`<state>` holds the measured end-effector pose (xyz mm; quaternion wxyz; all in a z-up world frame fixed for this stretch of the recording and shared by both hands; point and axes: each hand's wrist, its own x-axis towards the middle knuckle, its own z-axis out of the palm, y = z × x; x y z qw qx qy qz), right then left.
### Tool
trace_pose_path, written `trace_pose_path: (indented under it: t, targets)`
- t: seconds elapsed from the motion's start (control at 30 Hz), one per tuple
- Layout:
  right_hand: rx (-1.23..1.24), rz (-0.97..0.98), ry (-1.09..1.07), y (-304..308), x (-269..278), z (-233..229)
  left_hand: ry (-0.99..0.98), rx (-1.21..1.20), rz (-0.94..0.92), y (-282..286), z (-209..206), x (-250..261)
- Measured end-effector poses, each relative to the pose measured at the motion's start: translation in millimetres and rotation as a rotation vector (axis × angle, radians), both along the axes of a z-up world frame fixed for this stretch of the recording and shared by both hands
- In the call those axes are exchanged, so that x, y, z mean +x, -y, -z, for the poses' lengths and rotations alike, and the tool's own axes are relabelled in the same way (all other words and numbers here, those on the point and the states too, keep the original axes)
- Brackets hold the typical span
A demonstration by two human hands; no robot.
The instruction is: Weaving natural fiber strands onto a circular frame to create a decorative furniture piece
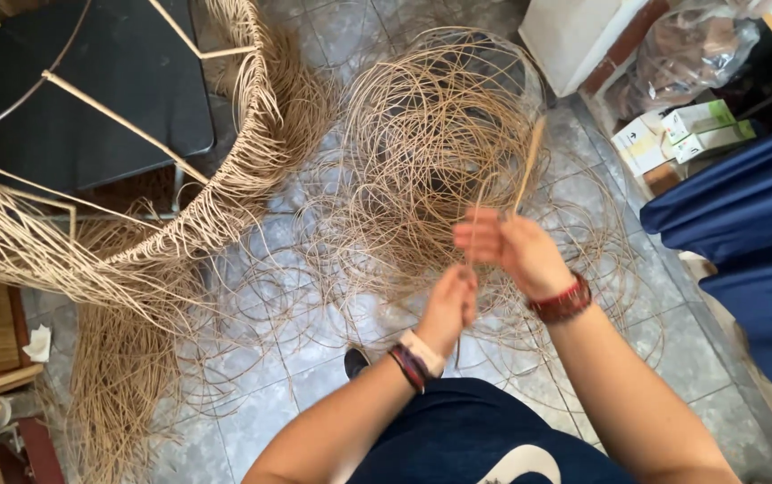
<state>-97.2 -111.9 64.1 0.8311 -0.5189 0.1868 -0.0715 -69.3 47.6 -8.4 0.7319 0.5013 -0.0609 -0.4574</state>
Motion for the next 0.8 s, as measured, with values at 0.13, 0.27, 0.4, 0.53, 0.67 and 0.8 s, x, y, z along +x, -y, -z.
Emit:
trace_pose_path:
  t: [0.13,0.27,0.4,0.53,0.67,0.8]
  targets:
    - [0.018,0.203,0.041,8,18,1,-0.003,-0.063,0.136,-15,85,-19]
    - [-0.169,0.090,-0.098,-1,6,-9,0.487,-0.072,0.249,-23,22,21]
    - [-0.507,-0.081,-0.188,-17,-25,29,0.398,-0.090,0.021,-11,-84,67]
    - [-0.714,-0.226,-0.204,-31,-44,17,0.300,-0.214,-0.090,2,-62,93]
    - [-0.567,-0.381,-0.200,-43,-41,-22,0.538,-0.249,0.202,-2,-89,82]
    - [-0.575,-0.451,-0.197,-41,-37,-29,0.248,-0.380,0.463,-12,-114,56]
